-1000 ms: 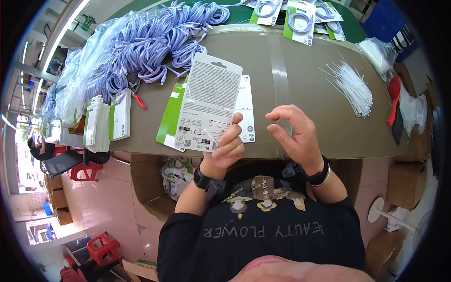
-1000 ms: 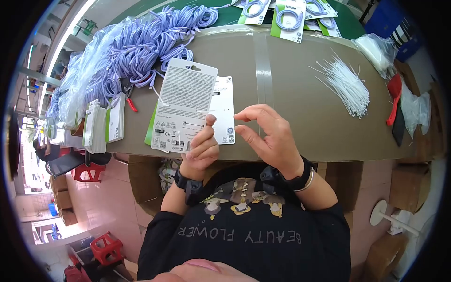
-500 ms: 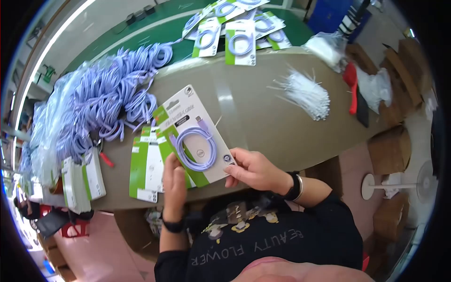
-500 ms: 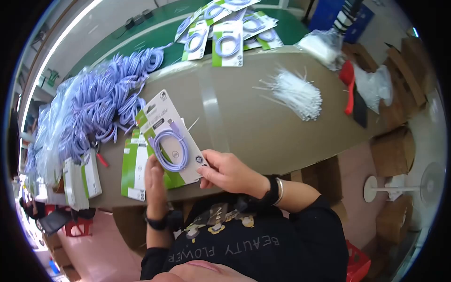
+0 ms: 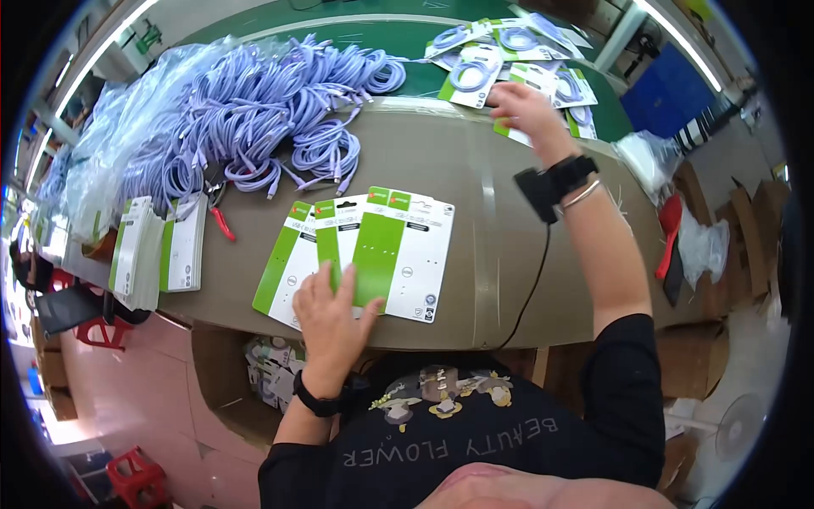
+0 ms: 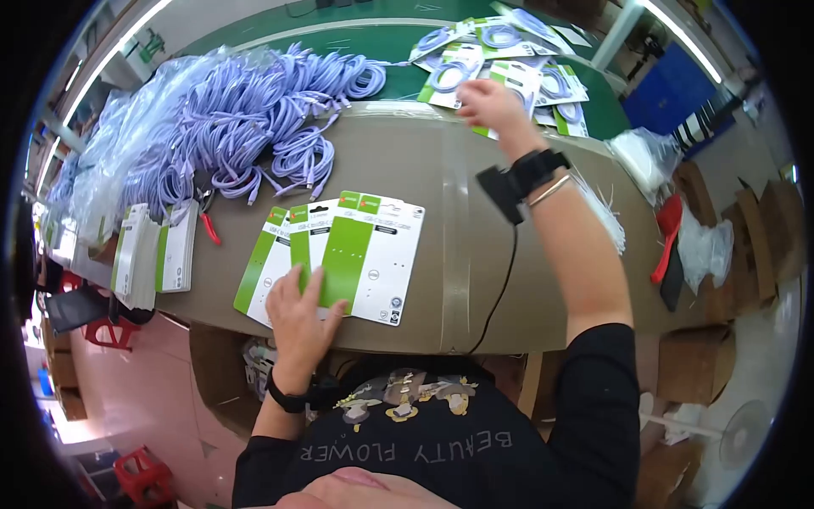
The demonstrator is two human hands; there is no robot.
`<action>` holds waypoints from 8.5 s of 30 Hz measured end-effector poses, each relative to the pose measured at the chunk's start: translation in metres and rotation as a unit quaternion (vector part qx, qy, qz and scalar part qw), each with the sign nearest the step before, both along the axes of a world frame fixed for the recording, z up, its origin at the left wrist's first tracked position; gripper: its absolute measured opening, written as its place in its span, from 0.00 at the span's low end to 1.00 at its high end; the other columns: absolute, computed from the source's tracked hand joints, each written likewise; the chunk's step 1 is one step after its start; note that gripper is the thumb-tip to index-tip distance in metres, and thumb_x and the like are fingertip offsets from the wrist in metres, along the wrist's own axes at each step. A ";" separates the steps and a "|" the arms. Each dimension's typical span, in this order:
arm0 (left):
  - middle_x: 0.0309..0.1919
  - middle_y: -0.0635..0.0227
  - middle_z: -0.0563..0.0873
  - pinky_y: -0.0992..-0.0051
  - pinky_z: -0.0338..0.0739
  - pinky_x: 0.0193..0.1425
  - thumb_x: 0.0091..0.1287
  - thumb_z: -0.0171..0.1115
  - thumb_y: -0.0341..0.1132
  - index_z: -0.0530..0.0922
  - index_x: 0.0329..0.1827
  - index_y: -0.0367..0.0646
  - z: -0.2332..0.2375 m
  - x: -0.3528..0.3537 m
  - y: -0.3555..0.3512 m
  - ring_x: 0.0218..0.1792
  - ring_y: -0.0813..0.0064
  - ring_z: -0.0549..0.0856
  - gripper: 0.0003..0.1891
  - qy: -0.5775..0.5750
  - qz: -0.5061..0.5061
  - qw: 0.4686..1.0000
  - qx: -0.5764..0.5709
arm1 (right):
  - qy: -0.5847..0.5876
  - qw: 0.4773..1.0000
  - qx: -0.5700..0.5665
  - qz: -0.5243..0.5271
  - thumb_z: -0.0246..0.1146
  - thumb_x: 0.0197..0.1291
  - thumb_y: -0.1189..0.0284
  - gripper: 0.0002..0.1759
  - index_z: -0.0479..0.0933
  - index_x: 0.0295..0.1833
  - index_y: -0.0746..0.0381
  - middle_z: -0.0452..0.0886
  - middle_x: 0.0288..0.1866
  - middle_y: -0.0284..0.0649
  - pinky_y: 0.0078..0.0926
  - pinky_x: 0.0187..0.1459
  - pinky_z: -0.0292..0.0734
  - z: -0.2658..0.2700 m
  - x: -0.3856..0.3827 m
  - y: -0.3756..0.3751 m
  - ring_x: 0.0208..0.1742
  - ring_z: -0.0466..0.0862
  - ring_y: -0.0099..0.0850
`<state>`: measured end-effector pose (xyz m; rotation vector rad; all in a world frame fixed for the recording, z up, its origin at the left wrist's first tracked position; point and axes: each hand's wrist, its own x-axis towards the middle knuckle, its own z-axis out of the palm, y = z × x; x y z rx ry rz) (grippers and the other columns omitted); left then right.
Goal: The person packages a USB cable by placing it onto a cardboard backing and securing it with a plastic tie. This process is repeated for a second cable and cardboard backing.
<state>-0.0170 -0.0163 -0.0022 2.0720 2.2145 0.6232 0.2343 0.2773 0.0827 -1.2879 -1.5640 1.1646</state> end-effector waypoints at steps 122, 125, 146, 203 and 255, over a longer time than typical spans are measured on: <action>0.32 0.70 0.76 0.76 0.71 0.34 0.71 0.57 0.30 0.77 0.58 0.47 -0.009 0.063 0.059 0.27 0.78 0.74 0.13 -0.557 -0.116 0.822 -0.001 | 0.476 0.833 -0.278 0.038 0.53 0.73 0.66 0.19 0.69 0.61 0.68 0.71 0.34 0.31 0.21 0.43 0.74 -0.083 -0.032 -0.232 0.32 0.70 0.19; 0.34 0.67 0.77 0.73 0.71 0.34 0.68 0.59 0.28 0.80 0.54 0.48 -0.019 0.064 0.065 0.30 0.72 0.78 0.13 -0.250 -0.144 0.948 0.135 | 0.443 0.849 -0.287 0.023 0.54 0.72 0.68 0.21 0.66 0.64 0.69 0.74 0.43 0.35 0.24 0.50 0.75 -0.077 -0.028 -0.233 0.42 0.75 0.22; 0.32 0.65 0.77 0.68 0.72 0.39 0.64 0.61 0.26 0.84 0.46 0.49 -0.028 0.053 0.083 0.34 0.64 0.78 0.11 -0.228 -0.112 0.962 0.097 | 0.270 0.914 -0.283 0.104 0.59 0.69 0.65 0.21 0.69 0.61 0.66 0.79 0.49 0.36 0.17 0.43 0.76 -0.077 -0.010 -0.188 0.44 0.78 0.19; 0.58 0.56 0.78 0.71 0.73 0.61 0.76 0.50 0.33 0.64 0.68 0.33 0.013 0.029 0.037 0.55 0.71 0.80 0.21 -0.688 -0.121 0.715 -0.003 | -0.122 0.976 0.036 -0.177 0.65 0.57 0.73 0.04 0.81 0.35 0.62 0.84 0.31 0.35 0.23 0.33 0.75 -0.074 0.219 -0.147 0.30 0.81 0.25; 0.40 0.56 0.85 0.74 0.76 0.46 0.69 0.59 0.29 0.75 0.59 0.36 0.039 0.057 0.020 0.38 0.69 0.84 0.16 -0.403 -0.210 0.890 -0.020 | -0.073 0.969 0.218 0.088 0.66 0.60 0.73 0.08 0.79 0.37 0.68 0.78 0.25 0.41 0.25 0.30 0.74 -0.035 -0.002 -0.240 0.23 0.77 0.32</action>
